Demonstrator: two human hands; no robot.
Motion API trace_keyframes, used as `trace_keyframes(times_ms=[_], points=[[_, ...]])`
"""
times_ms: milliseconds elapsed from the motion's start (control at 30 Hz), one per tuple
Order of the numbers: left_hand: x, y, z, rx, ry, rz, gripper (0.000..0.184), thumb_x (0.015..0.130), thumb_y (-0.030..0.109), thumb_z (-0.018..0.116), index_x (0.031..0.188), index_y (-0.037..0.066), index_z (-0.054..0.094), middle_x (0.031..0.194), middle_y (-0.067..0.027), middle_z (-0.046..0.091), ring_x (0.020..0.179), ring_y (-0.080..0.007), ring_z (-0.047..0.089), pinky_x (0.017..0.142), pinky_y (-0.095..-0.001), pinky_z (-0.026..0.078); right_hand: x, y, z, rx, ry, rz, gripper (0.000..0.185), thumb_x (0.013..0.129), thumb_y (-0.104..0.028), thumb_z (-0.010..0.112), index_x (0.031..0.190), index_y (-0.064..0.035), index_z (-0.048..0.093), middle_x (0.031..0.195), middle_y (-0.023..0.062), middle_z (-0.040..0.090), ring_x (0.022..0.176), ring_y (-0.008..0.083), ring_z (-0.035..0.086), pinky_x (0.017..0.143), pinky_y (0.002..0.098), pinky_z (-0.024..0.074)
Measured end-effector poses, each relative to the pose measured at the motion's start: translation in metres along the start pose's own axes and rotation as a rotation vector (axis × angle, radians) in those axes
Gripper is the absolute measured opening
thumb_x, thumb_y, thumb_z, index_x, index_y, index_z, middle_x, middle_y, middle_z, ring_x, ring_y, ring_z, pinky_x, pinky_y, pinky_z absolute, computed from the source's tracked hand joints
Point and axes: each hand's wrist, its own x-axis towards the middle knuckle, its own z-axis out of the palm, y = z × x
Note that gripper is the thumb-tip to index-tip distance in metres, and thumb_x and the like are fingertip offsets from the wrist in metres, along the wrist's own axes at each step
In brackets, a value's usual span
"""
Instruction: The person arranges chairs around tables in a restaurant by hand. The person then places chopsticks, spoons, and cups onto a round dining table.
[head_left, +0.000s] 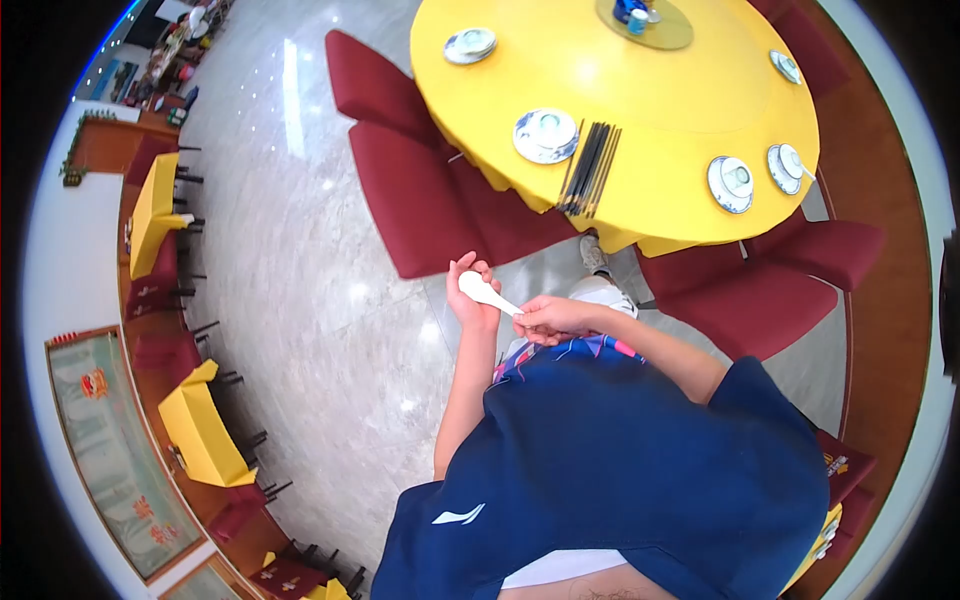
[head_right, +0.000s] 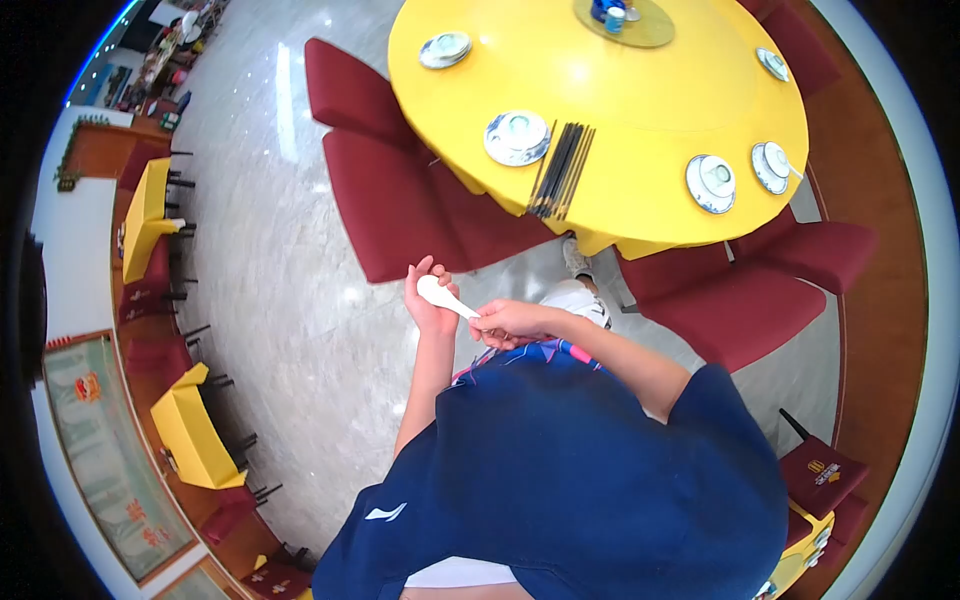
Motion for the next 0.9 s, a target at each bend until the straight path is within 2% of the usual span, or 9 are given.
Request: trace_keyframes(times_ms=[100, 167, 200, 267, 367, 500, 633, 867, 900], points=[[-0.017, 0.011, -0.051, -0.110, -0.012, -0.022, 0.028, 0.097, 0.034, 0.047, 0.089, 0.009, 0.057, 0.076, -0.0047, 0.052, 0.062, -0.0117, 0.046, 0.049, -0.0242, 0.041, 0.012, 0.002, 0.013, -0.170, -0.022, 0.179, 0.040, 0.098, -0.043, 0.047, 0.092, -0.0059, 0.059, 0.060, 0.0010, 0.053, 0.046, 0.0091, 0.048, 0.040, 0.0221, 0.0356], [-0.029, 0.023, -0.068, -0.134, 0.068, -0.028, 0.026, 0.096, 0.032, 0.048, 0.082, 0.010, 0.053, 0.071, -0.0036, 0.050, 0.059, -0.0111, 0.044, 0.047, -0.0243, 0.037, 0.018, -0.016, 0.017, -0.456, 0.053, 0.299, 0.049, 0.096, -0.051, 0.047, 0.100, -0.0042, 0.063, 0.065, 0.0040, 0.058, 0.051, 0.0110, 0.055, 0.044, 0.0229, 0.0400], [-0.034, 0.027, -0.078, -0.173, 0.103, -0.055, 0.025, 0.095, 0.032, 0.049, 0.082, 0.010, 0.054, 0.070, -0.0030, 0.049, 0.057, -0.0110, 0.044, 0.047, -0.0245, 0.037, 0.021, -0.021, 0.007, -0.601, 0.152, 0.316, 0.060, 0.092, -0.059, 0.047, 0.105, -0.0036, 0.064, 0.069, 0.0063, 0.060, 0.055, 0.0133, 0.060, 0.046, 0.0248, 0.0445], [-0.036, 0.031, -0.094, -0.263, 0.137, -0.112, 0.025, 0.092, 0.031, 0.051, 0.079, 0.011, 0.055, 0.064, -0.0018, 0.047, 0.051, -0.0109, 0.041, 0.045, -0.0248, 0.037, 0.041, -0.019, -0.045, -0.777, 0.411, 0.268, 0.061, 0.092, -0.059, 0.046, 0.103, -0.0027, 0.064, 0.069, 0.0075, 0.062, 0.056, 0.0149, 0.061, 0.046, 0.0273, 0.0467], [-0.030, 0.043, -0.109, -0.315, 0.100, -0.160, 0.029, 0.091, 0.034, 0.051, 0.074, 0.012, 0.056, 0.061, -0.0019, 0.046, 0.048, -0.0112, 0.039, 0.044, -0.0257, 0.033, 0.058, -0.044, -0.118, -0.866, 0.937, 0.180, 0.053, 0.092, -0.050, 0.049, 0.092, 0.0011, 0.065, 0.068, 0.0107, 0.065, 0.053, 0.0189, 0.064, 0.047, 0.0330, 0.0532], [-0.024, 0.075, -0.105, -0.236, 0.172, -0.121, 0.029, 0.091, 0.034, 0.052, 0.073, 0.011, 0.056, 0.061, -0.0022, 0.046, 0.047, -0.0113, 0.039, 0.043, -0.0253, 0.033, 0.075, -0.080, -0.220, -0.708, 1.333, 0.069, 0.055, 0.092, -0.046, 0.053, 0.075, 0.0047, 0.064, 0.062, 0.0134, 0.065, 0.043, 0.0194, 0.060, 0.040, 0.0335, 0.0487], [-0.006, 0.103, -0.114, -0.223, 0.239, -0.124, 0.029, 0.091, 0.034, 0.052, 0.074, 0.011, 0.056, 0.061, -0.0023, 0.046, 0.048, -0.0115, 0.040, 0.044, -0.0252, 0.034, 0.090, -0.109, -0.250, -0.291, 1.401, -0.002, 0.050, 0.092, -0.044, 0.055, 0.085, 0.0054, 0.058, 0.064, 0.0156, 0.063, 0.044, 0.0195, 0.060, 0.034, 0.0326, 0.0409], [0.049, 0.153, -0.089, -0.144, 0.305, -0.183, 0.027, 0.092, 0.033, 0.050, 0.077, 0.012, 0.056, 0.063, -0.0016, 0.049, 0.050, -0.0106, 0.044, 0.045, -0.0240, 0.041, 0.115, -0.116, -0.275, -0.247, 1.562, -0.134, 0.042, 0.097, -0.038, 0.049, 0.100, 0.0040, 0.053, 0.071, 0.0142, 0.065, 0.048, 0.0189, 0.063, 0.035, 0.0292, 0.0408], [0.057, 0.159, -0.082, -0.111, 0.322, -0.188, 0.026, 0.092, 0.033, 0.050, 0.077, 0.012, 0.056, 0.063, -0.0015, 0.050, 0.051, -0.0104, 0.044, 0.045, -0.0240, 0.042, 0.114, -0.117, -0.283, -0.362, 1.601, -0.129, 0.042, 0.098, -0.036, 0.045, 0.096, 0.0047, 0.055, 0.071, 0.0173, 0.065, 0.051, 0.0238, 0.064, 0.043, 0.0339, 0.0451]])
